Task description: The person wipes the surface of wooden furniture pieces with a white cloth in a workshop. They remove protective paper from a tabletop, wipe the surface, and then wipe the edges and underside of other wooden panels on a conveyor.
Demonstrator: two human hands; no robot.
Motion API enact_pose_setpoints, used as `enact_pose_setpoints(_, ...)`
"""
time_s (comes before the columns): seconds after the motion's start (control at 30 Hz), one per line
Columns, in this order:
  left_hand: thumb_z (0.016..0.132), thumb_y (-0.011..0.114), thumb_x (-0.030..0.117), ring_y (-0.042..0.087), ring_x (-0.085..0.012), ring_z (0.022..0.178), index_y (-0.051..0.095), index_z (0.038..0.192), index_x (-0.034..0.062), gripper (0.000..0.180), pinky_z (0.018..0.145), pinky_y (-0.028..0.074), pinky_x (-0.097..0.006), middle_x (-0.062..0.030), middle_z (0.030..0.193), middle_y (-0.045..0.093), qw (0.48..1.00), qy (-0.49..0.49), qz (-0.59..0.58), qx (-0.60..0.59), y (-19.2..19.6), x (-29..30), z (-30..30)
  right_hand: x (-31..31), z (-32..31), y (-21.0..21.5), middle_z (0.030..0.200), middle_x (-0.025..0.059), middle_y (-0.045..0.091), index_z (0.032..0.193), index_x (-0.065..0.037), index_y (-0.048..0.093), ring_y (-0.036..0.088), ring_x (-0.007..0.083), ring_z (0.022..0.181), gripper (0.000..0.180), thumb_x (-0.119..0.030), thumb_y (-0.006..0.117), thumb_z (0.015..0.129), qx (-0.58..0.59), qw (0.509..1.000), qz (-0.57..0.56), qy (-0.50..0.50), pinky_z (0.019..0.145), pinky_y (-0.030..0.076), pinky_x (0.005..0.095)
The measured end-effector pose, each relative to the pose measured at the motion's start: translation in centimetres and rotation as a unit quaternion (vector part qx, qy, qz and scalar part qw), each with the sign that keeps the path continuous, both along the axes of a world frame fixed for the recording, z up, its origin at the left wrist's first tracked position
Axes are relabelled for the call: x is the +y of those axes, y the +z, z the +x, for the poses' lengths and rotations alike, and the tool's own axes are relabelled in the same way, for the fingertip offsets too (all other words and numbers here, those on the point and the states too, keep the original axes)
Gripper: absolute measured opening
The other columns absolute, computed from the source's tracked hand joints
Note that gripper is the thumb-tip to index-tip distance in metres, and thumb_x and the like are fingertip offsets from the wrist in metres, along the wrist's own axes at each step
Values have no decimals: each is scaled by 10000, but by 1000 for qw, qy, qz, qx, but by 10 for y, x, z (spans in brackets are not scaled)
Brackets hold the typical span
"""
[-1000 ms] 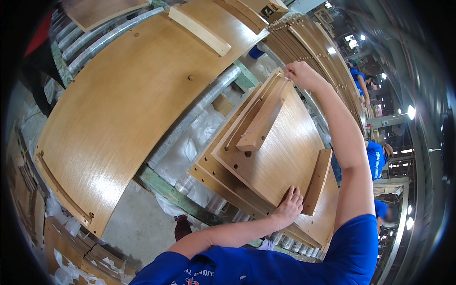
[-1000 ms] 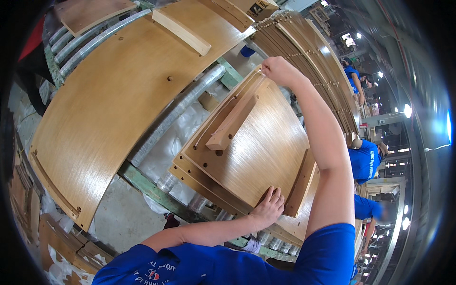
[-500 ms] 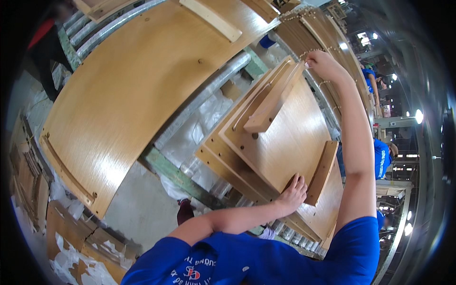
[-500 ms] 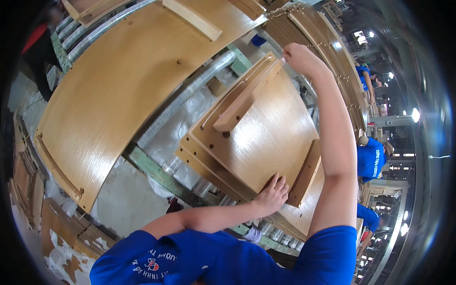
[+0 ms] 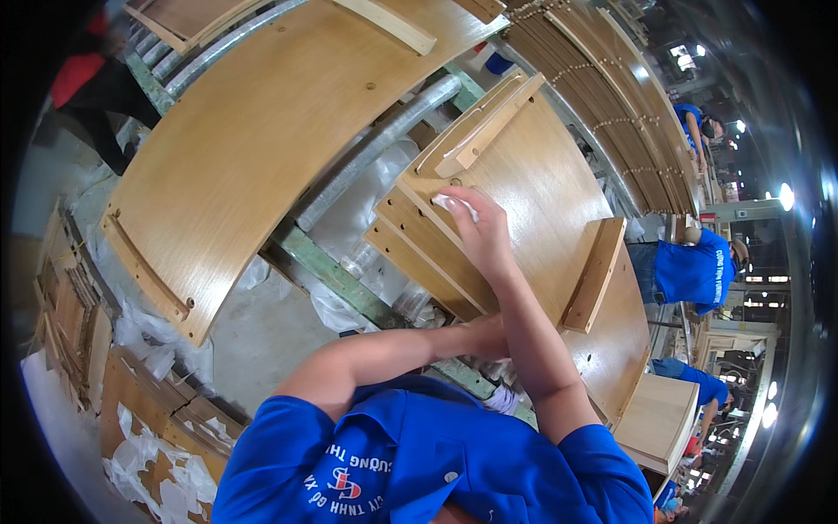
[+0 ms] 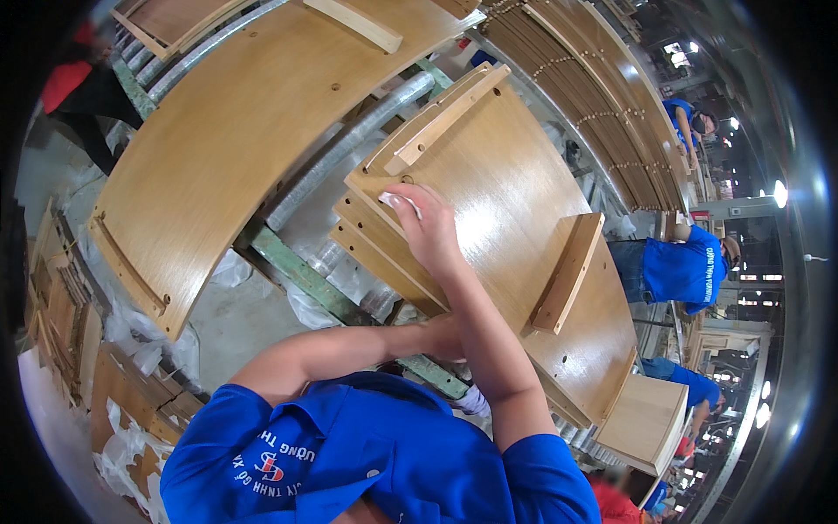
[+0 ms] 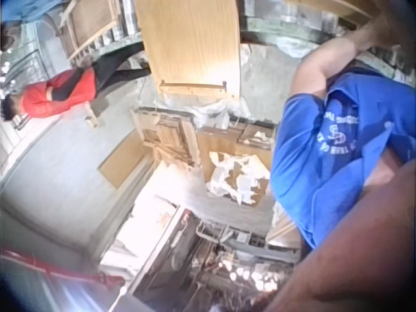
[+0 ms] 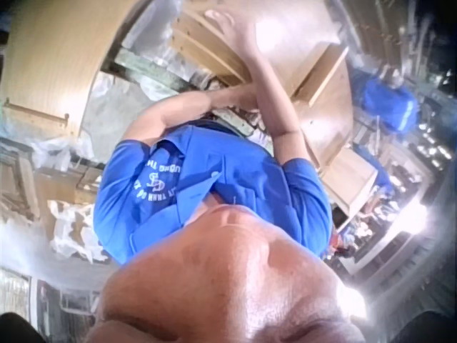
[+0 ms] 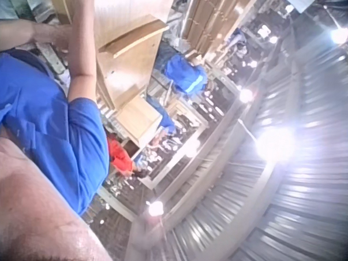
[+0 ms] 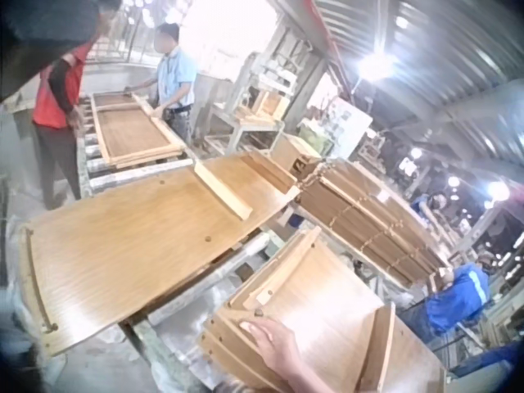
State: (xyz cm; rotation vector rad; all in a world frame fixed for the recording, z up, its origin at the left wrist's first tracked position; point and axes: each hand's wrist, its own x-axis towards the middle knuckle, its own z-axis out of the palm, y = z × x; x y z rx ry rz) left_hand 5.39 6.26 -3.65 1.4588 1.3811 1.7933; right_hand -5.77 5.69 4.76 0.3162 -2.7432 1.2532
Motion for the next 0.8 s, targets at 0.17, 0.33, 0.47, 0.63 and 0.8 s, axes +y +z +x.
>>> enact_pose_setpoints(0.17,729,624,131,559,-198,922,616,957,107,230,817,444,-360,-42,961,603,928,207,-11,309,-49,-104,53,-34,-13,5,860,138,619,978,-27,628,602,277,790,153,-100,543,875,72,997,14,1,712,470,340)
enact_pose_setpoints(0.33,742,604,110,581,-229,805,636,912,92,174,739,466,-344,-38,850,614,908,337,-178,172,-66,-171,80,-46,-18,-6,838,140,606,950,-23,623,593,300,779,136,-88,533,871,153,987,38,-16,696,468,360)
enact_pose_setpoints(0.47,745,588,88,585,-243,762,643,873,77,140,704,468,-349,-64,797,615,862,425,-240,140,-71,-197,78,-40,-16,-8,848,150,606,931,-16,618,589,313,782,133,-93,527,873,168,985,40,-5,697,467,377)
enact_pose_setpoints(0.63,745,584,61,601,-255,741,646,864,58,134,695,479,-361,-75,780,630,838,470,-256,110,-80,-212,77,-25,2,-4,852,165,601,891,-8,602,578,346,819,122,-101,528,868,118,992,26,-20,735,468,412)
enact_pose_setpoints(0.8,748,596,40,623,-263,746,649,880,40,142,696,501,-358,-91,810,651,839,450,-281,117,-77,-209,76,-15,8,-3,869,165,598,915,-6,602,579,334,825,143,-119,522,879,107,993,32,-24,728,464,396)
